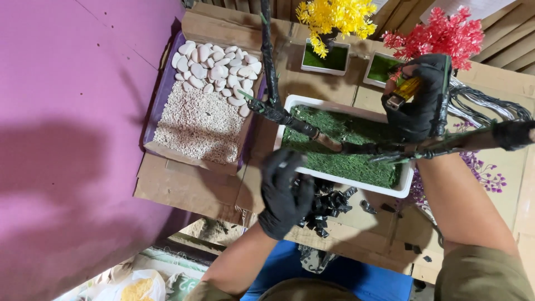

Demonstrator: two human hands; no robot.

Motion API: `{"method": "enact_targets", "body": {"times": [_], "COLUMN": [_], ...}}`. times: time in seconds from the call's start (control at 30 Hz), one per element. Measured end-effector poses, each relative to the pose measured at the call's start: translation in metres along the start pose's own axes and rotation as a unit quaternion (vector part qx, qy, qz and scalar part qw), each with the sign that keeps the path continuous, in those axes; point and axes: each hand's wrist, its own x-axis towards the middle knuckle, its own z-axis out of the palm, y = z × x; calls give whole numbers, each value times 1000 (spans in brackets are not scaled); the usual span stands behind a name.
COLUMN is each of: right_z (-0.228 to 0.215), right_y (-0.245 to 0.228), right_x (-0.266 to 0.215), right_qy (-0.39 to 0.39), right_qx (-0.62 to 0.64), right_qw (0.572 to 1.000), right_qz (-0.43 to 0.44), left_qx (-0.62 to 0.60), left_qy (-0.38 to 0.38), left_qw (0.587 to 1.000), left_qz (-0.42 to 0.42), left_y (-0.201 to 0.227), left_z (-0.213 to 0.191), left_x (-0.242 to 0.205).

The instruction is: The person wraps black tape around the branches of a small artificial bonsai tree placed in a white rectangular pot. They use their gloved hands to secure the tape and adjust the branches, occasionally using a lighter to heat the tape for better adhesion.

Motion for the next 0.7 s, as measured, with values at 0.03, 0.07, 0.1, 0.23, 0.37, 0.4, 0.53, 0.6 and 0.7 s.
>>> {"method": "enact_targets", "body": {"times": [0.03,0.07,0.1,0.23,0.37,0.4,0.53,0.6,0.7], "right_z": [2,3,4,5,6,5,8,11,9], "right_y": [2,3,4,11,2,-7,16,31,27], "right_x": [0,1,1,-3,4,10,-2,-9,-7], "right_qy": [1,6,11,12,7,4,-8,-14,4], "right_qx": [0,-28,-55,-86,-89,-80,-70,-44,-41], "right_qw": [1000,999,998,995,995,996,995,997,999], "right_qz": [-1,-16,-30,-48,-34,-31,-65,-57,-36], "left_qx": [0,-14,-27,-46,-60,-64,-211,-182,-123], "left_qy": [1,-87,-175,-209,-196,-196,-195,-197,-161], "left_qw": [1000,995,982,977,979,978,958,963,978], "left_qz": [1,36,70,24,19,6,-14,-29,-50], "left_y": [12,25,38,68,72,77,78,74,80], "left_z": [2,4,6,24,35,33,33,36,48], "left_x": [2,3,5,17,17,22,35,26,26]}}
